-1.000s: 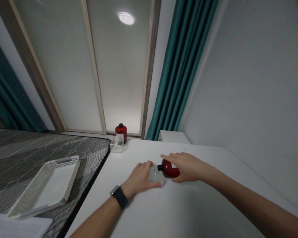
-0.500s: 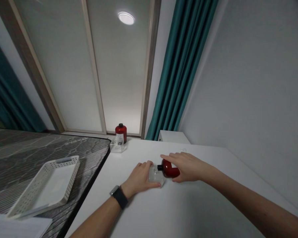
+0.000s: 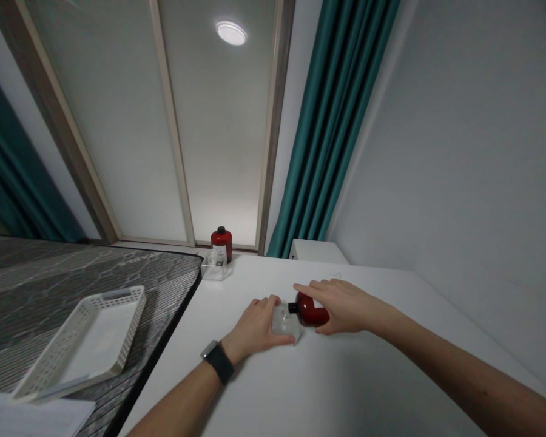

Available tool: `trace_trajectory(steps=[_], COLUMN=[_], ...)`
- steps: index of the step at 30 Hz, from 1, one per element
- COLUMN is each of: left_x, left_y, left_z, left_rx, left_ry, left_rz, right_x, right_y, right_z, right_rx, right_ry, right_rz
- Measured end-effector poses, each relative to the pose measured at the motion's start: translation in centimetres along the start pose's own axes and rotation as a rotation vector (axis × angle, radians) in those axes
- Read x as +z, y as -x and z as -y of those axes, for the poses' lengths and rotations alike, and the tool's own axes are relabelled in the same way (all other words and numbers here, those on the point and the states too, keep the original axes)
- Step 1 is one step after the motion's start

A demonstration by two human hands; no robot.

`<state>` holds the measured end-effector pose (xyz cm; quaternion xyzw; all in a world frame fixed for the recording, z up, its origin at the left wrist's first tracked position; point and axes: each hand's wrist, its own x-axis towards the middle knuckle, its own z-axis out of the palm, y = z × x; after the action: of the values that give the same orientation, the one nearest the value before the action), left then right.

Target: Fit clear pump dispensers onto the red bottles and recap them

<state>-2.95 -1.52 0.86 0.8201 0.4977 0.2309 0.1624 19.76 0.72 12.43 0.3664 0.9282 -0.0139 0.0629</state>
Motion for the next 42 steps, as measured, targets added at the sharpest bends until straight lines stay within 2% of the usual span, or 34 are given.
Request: trace_trajectory(steps=[42], left_x=[-0.22], left_y=[0.03], left_z=[-0.24], left_rx=[-0.013], left_ry=[0.0], left_rz=[0.006], right_x=[-0.07], right_y=[-0.13], right_z=[-0.01], right_rx=[-0.012], right_ry=[0.015], right_rz=[0.006])
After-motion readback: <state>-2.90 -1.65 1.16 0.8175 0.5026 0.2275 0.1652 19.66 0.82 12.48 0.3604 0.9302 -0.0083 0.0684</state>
